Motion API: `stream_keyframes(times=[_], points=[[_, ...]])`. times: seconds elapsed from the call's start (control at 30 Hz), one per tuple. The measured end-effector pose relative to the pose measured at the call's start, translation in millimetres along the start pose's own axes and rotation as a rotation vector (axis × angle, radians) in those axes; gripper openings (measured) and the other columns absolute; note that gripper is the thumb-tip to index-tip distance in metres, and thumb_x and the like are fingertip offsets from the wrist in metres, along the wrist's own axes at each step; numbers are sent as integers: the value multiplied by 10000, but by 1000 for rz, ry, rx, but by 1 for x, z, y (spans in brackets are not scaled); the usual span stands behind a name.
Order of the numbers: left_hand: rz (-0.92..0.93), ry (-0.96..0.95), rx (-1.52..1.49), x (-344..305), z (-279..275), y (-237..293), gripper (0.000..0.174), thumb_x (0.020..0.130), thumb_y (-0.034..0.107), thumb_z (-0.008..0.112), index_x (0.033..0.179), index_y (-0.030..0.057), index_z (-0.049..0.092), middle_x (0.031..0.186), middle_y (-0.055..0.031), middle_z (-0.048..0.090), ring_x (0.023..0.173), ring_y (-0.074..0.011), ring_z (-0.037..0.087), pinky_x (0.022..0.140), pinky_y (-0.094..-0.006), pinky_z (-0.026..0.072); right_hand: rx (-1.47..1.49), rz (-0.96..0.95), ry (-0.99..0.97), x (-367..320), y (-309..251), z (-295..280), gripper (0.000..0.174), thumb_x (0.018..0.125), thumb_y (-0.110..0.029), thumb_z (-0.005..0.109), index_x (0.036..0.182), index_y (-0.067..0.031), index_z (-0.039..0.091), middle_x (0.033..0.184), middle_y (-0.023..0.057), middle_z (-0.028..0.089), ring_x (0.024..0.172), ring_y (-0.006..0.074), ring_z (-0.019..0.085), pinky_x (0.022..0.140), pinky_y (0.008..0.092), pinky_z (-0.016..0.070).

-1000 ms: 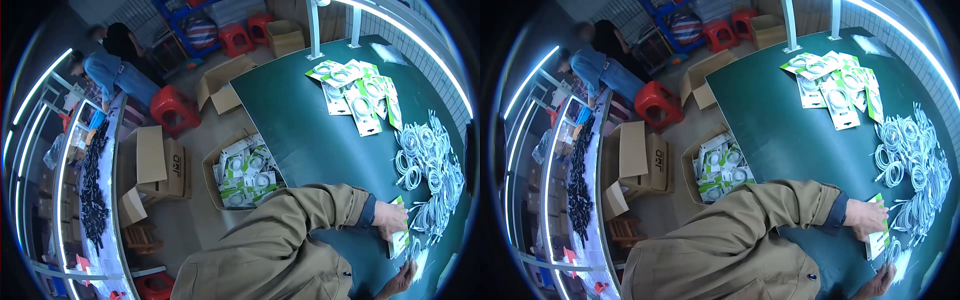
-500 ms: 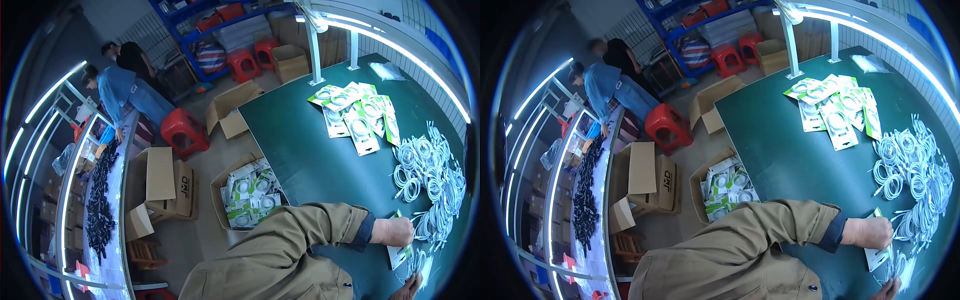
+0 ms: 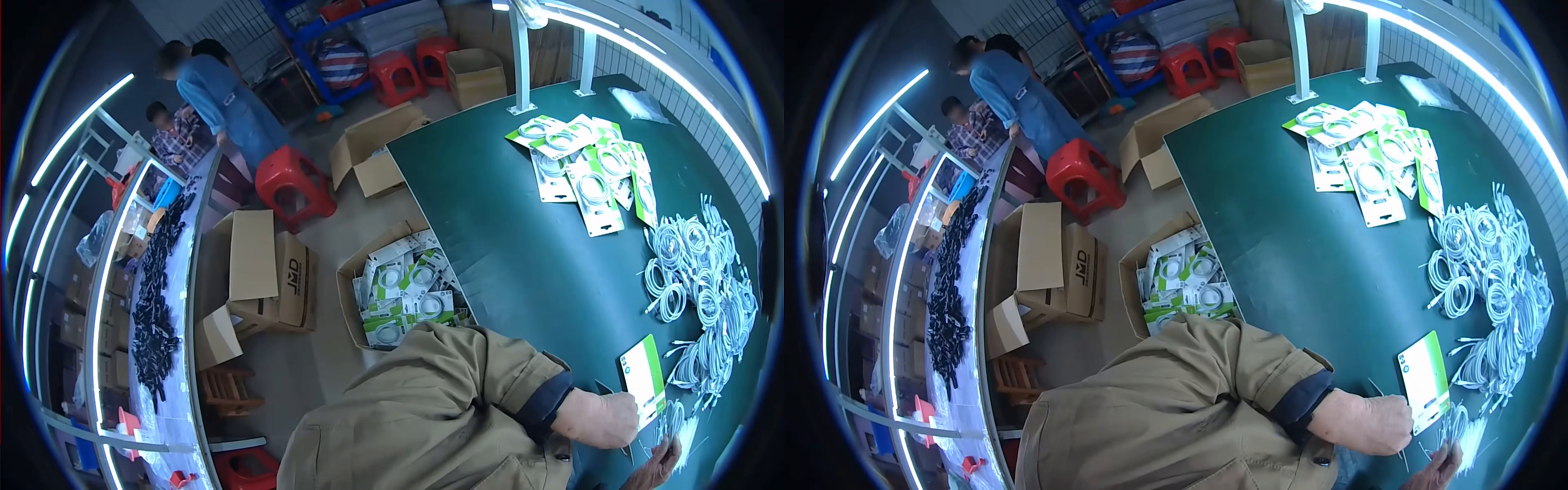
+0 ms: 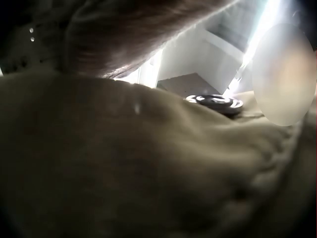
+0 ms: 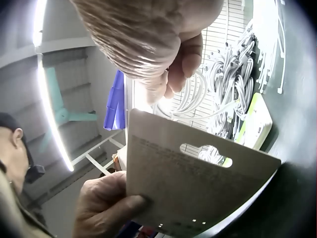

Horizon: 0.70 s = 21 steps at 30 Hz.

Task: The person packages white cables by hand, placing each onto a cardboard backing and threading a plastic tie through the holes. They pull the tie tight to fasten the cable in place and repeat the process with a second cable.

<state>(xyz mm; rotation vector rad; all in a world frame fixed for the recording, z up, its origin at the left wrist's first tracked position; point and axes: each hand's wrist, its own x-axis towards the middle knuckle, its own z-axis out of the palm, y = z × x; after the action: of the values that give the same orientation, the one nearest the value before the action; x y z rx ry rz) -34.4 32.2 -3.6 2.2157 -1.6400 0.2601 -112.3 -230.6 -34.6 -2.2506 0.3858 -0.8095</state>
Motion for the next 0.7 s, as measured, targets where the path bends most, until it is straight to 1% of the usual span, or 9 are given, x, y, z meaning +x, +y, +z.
stream_keyframes(times=[0.07, 0.1, 0.2, 0.3, 0.4, 0.5, 0.6, 0.67, 0.7], points=[[-30, 101, 15, 2, 10, -5, 180, 820, 196, 690, 814, 28, 755, 785, -119, 753, 755, -276, 739, 622, -409, 550, 9, 17, -2, -3, -11, 4, 302, 979, -210, 783, 1115, 56, 737, 994, 193, 774, 867, 297, 740, 837, 405, 608], [-39, 110, 10, 3, 14, -7, 181, 820, 196, 692, 816, 27, 757, 782, -120, 754, 750, -277, 740, 620, -411, 552, 11, 25, -5, -3, -15, 6, 298, 980, -204, 779, 1121, 55, 736, 999, 192, 774, 875, 298, 740, 841, 405, 607], [-64, 123, -6, 6, 17, -11, 184, 817, 196, 698, 820, 23, 761, 770, -124, 754, 730, -281, 742, 614, -416, 555, -105, -38, -47, -2, -10, 4, 273, 975, -175, 772, 1121, 54, 739, 1004, 183, 777, 886, 291, 740, 847, 391, 603], [-84, 115, -26, 12, 16, -14, 186, 810, 200, 708, 810, 22, 763, 755, -123, 752, 707, -284, 742, 608, -417, 556, -3, -64, -79, -2, -13, 5, 296, 958, -187, 787, 1114, 60, 739, 1007, 181, 776, 889, 291, 734, 848, 388, 601], [-92, 112, -25, 17, 17, -17, 177, 806, 203, 714, 783, 36, 766, 739, -112, 750, 693, -286, 742, 604, -417, 559, 83, -157, -80, 0, -14, 7, 299, 949, -198, 797, 1096, 58, 746, 1003, 177, 778, 882, 282, 730, 846, 385, 598], [-60, 108, -30, 23, 18, -21, 172, 811, 213, 717, 760, 57, 770, 737, -101, 751, 692, -288, 746, 599, -418, 561, 178, 50, -96, -3, -29, 10, 288, 944, -196, 806, 1074, 55, 751, 1000, 175, 781, 874, 274, 727, 836, 388, 594], [-5, 126, -31, 31, 19, -25, 181, 820, 227, 720, 754, 67, 773, 749, -93, 754, 689, -287, 742, 595, -419, 556, -18, -152, -35, -5, -29, 20, 264, 948, -188, 807, 1058, 47, 757, 987, 172, 781, 859, 270, 724, 822, 385, 590], [2, 99, -24, 35, 18, -27, 189, 822, 230, 724, 762, 59, 775, 759, -85, 750, 697, -287, 735, 609, -424, 553, -20, -180, 18, -5, -22, 29, 273, 947, -203, 814, 1053, 42, 759, 981, 171, 780, 853, 275, 721, 818, 385, 588], [-8, 126, -29, 37, 21, -28, 186, 820, 224, 725, 759, 53, 768, 759, -90, 747, 694, -289, 729, 616, -427, 553, -22, -193, 43, -6, -20, 31, 278, 947, -211, 818, 1051, 40, 760, 978, 170, 779, 851, 277, 720, 817, 384, 587]])
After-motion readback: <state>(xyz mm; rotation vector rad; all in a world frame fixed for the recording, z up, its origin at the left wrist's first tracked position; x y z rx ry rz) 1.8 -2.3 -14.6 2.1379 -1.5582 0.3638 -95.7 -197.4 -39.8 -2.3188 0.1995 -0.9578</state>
